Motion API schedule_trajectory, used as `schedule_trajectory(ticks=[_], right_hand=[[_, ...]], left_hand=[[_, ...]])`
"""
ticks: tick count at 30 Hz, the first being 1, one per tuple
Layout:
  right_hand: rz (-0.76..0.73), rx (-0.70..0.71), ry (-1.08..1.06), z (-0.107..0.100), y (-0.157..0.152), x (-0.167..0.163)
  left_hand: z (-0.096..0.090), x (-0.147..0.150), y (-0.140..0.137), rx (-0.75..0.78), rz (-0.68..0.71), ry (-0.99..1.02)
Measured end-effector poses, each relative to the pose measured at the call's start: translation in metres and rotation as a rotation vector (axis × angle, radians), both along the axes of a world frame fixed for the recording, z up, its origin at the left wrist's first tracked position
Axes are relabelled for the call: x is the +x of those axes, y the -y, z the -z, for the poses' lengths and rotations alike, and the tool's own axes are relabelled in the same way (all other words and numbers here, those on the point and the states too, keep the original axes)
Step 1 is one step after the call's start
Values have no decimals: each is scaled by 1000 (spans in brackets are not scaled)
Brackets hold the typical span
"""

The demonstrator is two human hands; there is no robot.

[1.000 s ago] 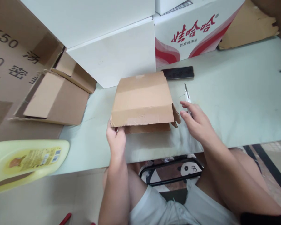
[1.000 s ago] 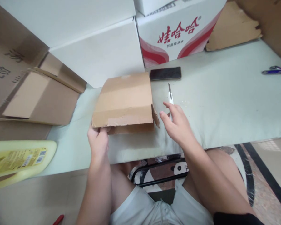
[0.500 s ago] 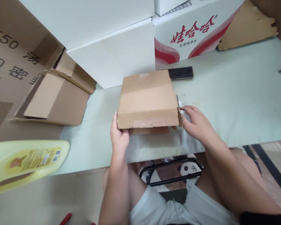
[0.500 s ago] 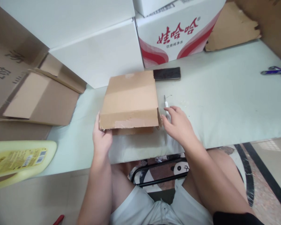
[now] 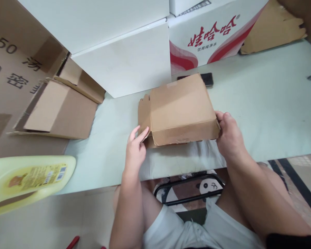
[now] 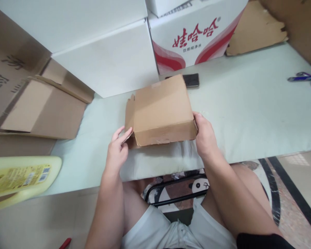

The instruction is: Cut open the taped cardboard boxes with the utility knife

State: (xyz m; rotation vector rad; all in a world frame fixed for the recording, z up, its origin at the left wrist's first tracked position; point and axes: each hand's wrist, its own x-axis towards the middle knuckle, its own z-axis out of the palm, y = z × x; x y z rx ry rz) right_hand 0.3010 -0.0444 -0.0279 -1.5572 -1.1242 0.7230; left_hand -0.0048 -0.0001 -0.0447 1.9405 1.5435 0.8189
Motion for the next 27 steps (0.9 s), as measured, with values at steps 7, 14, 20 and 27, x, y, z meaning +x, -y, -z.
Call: schedule_trajectory(ticks=[7,14,20,27], right_hand=[[61,-176,-135,-10,0,-4],[68,-43,-97,-3,0,-3],[13,115,-255,1,5,-1],[-593,-43,-231,-21,18,9]], left_hand=[[-2,-2,4,-138,113,-140],[-7,-8,1,-241,87,252],[-11,-26,-15,-247,-372,796],[-8,-33,-26,-119,-396,908]])
